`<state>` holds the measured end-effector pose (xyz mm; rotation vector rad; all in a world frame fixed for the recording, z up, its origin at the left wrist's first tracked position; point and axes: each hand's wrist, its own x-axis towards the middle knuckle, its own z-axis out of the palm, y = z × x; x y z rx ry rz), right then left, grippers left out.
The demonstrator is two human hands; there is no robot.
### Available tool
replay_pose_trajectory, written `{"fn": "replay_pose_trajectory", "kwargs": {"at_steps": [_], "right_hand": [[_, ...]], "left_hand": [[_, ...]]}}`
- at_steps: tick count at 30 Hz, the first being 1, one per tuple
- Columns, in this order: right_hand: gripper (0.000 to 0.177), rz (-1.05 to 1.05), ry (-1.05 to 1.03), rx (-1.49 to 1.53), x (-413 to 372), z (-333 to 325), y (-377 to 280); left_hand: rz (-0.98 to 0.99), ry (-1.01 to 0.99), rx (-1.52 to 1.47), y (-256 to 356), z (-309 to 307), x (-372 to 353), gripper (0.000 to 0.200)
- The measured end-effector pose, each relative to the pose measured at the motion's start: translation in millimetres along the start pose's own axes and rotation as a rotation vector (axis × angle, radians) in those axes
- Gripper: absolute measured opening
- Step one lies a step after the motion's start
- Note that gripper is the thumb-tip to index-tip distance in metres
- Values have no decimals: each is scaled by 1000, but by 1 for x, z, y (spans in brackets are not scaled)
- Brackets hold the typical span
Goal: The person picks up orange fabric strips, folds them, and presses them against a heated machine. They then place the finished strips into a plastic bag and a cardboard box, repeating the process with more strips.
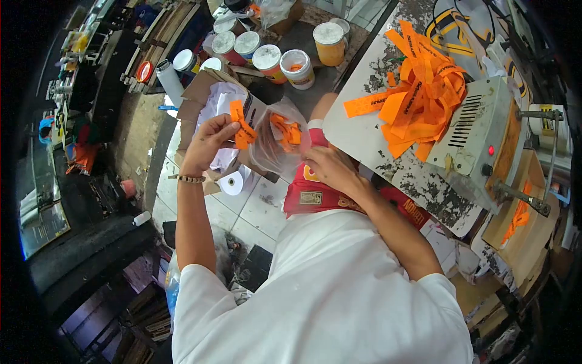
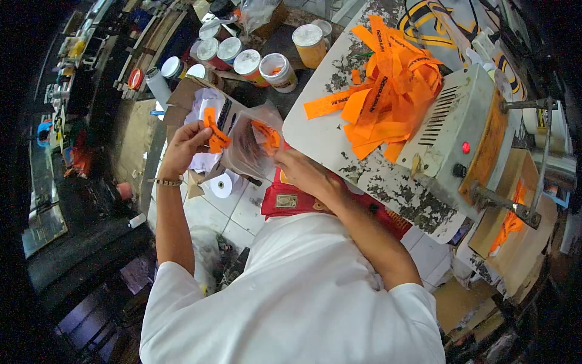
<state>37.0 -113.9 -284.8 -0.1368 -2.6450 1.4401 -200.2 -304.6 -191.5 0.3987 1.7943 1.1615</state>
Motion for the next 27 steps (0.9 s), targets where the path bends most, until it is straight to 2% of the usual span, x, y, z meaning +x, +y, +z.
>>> {"fn": "replay_pose_trajectory", "kwargs": {"at_steps": [2,7,10,12,13,15,16,18,21,24,27], "right_hand": [[11,-37,19,42,-5,2,2],[12,-59,52,21,-3,2,1],[11,-44,62,10,3,-3,-5],[11,-38,54,11,7,-4,-10],[11,-43,56,14,9,-3,-11],[12,-45,58,18,10,0,-12],[12,-38,28,-10,9,2,-12],[12,-28,0,-45,7,6,-10],[13,-36,3,-81,8,8,-7],[13,-28,12,-110,14,-3,-6],[13,17,14,21,9,-3,-3]], "left_hand": [[132,25,-3,5,-3,-2,14],[173,66,67,25,23,-9,15],[155,-45,438,4,46,2,14],[422,117,822,-28,72,24,17],[354,92,911,-42,86,35,15],[176,54,1272,-83,102,72,17],[177,51,1269,-105,101,95,17],[325,103,1480,-145,101,149,19],[290,196,1346,-207,86,212,20],[190,253,1264,-212,88,222,19],[169,300,1231,-217,98,217,18]]}}
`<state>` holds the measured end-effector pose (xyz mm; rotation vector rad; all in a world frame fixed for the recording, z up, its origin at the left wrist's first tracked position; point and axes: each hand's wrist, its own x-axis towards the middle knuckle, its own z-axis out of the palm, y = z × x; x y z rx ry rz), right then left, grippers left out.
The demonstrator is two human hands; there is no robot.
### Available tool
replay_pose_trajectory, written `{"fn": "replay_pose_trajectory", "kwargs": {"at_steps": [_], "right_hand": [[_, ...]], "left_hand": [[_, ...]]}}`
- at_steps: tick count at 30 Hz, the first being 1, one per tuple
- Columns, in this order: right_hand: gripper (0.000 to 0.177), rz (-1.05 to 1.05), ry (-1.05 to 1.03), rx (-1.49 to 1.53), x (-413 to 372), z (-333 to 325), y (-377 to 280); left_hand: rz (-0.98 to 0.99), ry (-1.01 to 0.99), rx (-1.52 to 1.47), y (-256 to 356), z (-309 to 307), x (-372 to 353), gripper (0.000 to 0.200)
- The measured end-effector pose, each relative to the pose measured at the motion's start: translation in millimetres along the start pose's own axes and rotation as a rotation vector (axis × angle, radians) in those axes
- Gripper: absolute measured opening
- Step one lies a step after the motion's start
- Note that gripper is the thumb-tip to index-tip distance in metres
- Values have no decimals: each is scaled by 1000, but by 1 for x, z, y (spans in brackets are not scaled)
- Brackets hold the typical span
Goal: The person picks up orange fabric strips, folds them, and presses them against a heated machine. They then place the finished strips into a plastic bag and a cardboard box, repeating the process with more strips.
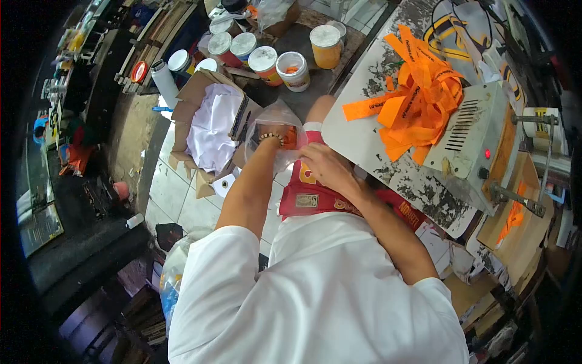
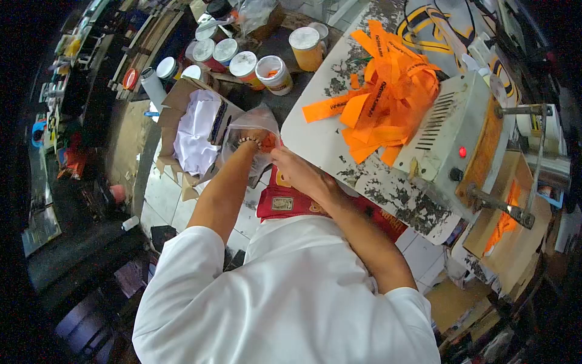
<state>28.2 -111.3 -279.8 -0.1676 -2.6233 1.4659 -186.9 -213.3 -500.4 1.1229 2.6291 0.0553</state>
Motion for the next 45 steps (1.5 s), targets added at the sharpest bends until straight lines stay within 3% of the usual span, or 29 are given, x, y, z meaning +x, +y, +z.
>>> {"fn": "replay_pose_trajectory", "kwargs": {"at_steps": [6,10,17,19,20,24,26,29,39,40,41,43,45], "right_hand": [[12,-2,-42,-108,-7,1,-2],[11,-55,29,-59,-8,1,-3],[10,-14,46,42,4,3,-6],[10,-26,55,38,4,3,-6],[10,-37,61,31,4,3,-6],[10,-44,61,32,4,3,-4],[12,-63,81,57,4,4,-3],[14,-71,103,79,3,4,-2],[14,-75,74,39,5,4,-6],[14,-73,53,9,5,2,-8],[13,-72,28,-19,4,2,-8],[13,-52,15,-32,6,4,-10],[12,-36,5,-47,9,6,-12]], "left_hand": [[-9,73,-29,9,15,-3,17],[106,112,-105,0,2,4,17],[405,76,-391,-11,-121,-45,21],[294,25,-587,-22,-130,-56,27],[252,-80,-453,-8,-177,-73,30],[216,-101,-622,-8,-204,-97,28],[-72,-398,-984,-5,-218,-107,25],[-184,-376,-1229,-1,-242,-124,24],[-96,-369,-833,-5,-255,-128,24],[44,-360,-627,-3,-248,-122,25],[178,-348,-421,0,-239,-115,25],[172,-256,-230,20,-211,-86,27],[144,-261,53,10,-119,-35,24]]}}
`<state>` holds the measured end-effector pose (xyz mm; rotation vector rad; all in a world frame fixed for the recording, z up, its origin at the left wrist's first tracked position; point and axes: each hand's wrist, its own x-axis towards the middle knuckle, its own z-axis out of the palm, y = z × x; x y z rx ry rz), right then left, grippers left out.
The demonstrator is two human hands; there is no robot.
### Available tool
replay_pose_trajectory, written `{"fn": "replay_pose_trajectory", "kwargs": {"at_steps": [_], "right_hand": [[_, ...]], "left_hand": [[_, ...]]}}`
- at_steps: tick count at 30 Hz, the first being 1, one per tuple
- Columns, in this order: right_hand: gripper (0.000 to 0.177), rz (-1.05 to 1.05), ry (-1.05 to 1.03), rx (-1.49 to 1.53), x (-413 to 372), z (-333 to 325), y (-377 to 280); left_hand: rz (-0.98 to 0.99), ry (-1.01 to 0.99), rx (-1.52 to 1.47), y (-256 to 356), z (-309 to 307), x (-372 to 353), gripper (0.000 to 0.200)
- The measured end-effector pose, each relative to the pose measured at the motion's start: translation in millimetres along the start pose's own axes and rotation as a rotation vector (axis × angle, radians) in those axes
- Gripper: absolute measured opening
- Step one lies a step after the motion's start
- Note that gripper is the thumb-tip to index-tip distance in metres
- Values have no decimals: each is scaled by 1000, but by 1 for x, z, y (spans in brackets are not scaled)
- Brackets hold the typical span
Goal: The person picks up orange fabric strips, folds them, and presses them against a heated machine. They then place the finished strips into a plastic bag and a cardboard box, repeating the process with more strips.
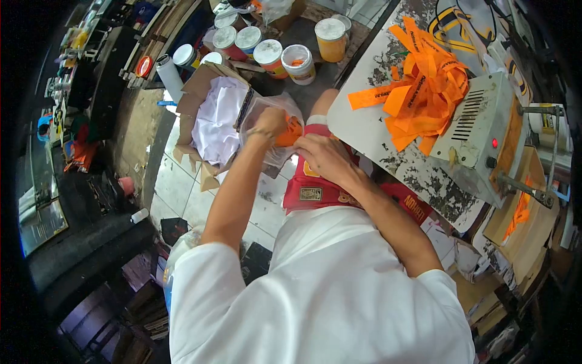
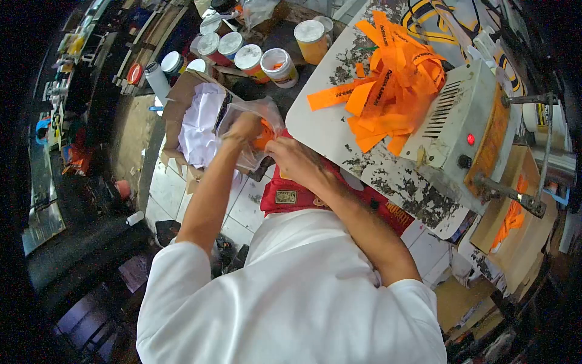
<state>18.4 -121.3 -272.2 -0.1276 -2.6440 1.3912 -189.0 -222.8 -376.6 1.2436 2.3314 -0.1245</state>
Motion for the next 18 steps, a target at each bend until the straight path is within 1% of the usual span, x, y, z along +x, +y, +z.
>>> {"fn": "replay_pose_trajectory", "kwargs": {"at_steps": [1,4,6,8,10,11,13,14,15,16,18], "right_hand": [[12,-15,16,10,0,1,0],[12,-36,36,-24,-3,5,1],[13,-40,44,-75,1,1,3],[13,-4,1,-58,-2,-1,1],[12,-25,15,-34,2,-1,4],[12,-35,56,0,4,2,8],[11,-60,116,34,5,5,8],[11,-62,112,41,6,5,8],[11,-61,123,68,6,5,8],[12,-59,135,94,6,5,7],[12,-36,111,87,3,3,5]], "left_hand": [[-27,-5,62,-3,26,23,24],[-81,62,42,-13,81,55,24],[-80,136,-5,-21,100,59,24],[-53,172,-95,-27,101,45,23],[-44,92,-169,-43,93,30,23],[-121,-206,-169,-80,96,47,30],[1,-54,-126,-36,17,-15,23],[59,24,-97,-12,-27,-48,20],[13,111,-166,-17,-24,-60,20],[11,108,-166,-12,-30,-74,20],[-29,356,-382,1,-54,-98,18]]}}
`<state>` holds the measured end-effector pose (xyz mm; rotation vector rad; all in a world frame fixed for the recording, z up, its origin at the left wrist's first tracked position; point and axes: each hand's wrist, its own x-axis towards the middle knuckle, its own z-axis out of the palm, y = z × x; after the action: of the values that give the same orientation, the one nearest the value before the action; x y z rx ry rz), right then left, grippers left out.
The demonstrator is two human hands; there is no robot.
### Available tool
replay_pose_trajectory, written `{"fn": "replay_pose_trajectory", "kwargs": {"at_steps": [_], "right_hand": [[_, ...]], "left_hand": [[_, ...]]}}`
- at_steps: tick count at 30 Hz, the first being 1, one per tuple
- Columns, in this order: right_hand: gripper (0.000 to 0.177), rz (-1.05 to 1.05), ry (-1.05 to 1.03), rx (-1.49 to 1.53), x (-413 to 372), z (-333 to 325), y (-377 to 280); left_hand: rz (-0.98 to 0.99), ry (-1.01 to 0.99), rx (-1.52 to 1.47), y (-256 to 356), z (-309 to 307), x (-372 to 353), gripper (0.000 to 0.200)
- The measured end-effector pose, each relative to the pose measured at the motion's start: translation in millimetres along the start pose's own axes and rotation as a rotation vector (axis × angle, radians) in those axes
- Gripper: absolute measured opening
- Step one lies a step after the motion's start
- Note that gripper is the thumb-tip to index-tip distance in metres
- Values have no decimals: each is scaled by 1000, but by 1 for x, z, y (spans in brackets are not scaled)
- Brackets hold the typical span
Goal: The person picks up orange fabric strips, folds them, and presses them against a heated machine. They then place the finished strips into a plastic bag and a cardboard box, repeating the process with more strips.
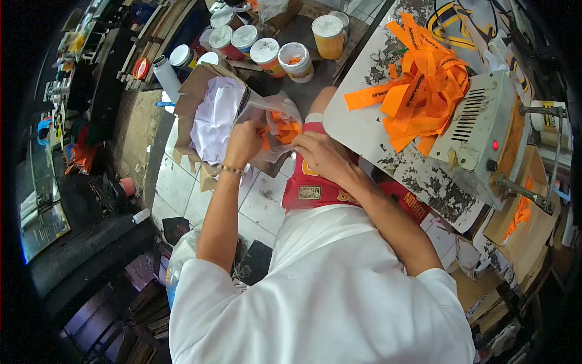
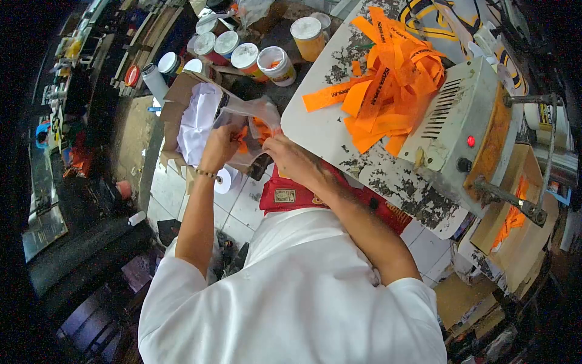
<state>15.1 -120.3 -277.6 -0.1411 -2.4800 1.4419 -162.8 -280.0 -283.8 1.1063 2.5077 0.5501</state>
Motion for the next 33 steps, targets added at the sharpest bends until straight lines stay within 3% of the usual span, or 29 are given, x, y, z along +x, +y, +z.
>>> {"fn": "replay_pose_trajectory", "kwargs": {"at_steps": [4,6,10,13,16,21,24,27,30,31,33], "right_hand": [[12,-11,-18,-50,-3,-2,-4],[12,-7,-13,-47,-3,-3,-5],[11,-29,19,-22,-4,-3,-3],[11,-12,-12,-53,-1,-2,-8],[12,-20,-45,-69,-3,4,-5],[13,45,-112,-193,-6,-7,-9],[13,57,-114,-174,-8,-6,-2],[13,17,-41,-63,-2,-7,-4],[12,46,-13,-8,0,-5,-4],[12,25,-1,-2,1,-5,-4],[12,7,10,6,1,-5,-4]], "left_hand": [[-73,21,-76,1,-7,-5,20],[-128,-53,-190,-2,-4,0,25],[-122,-210,-133,-14,18,23,31],[-61,-530,309,-29,65,56,33],[-49,-457,405,-54,132,87,30],[-102,-46,335,-71,186,89,27],[-42,57,204,-71,176,89,26],[-12,51,70,-53,126,80,25],[205,-321,524,9,19,55,21],[336,-103,500,-17,33,50,16],[275,-35,436,14,-6,33,14]]}}
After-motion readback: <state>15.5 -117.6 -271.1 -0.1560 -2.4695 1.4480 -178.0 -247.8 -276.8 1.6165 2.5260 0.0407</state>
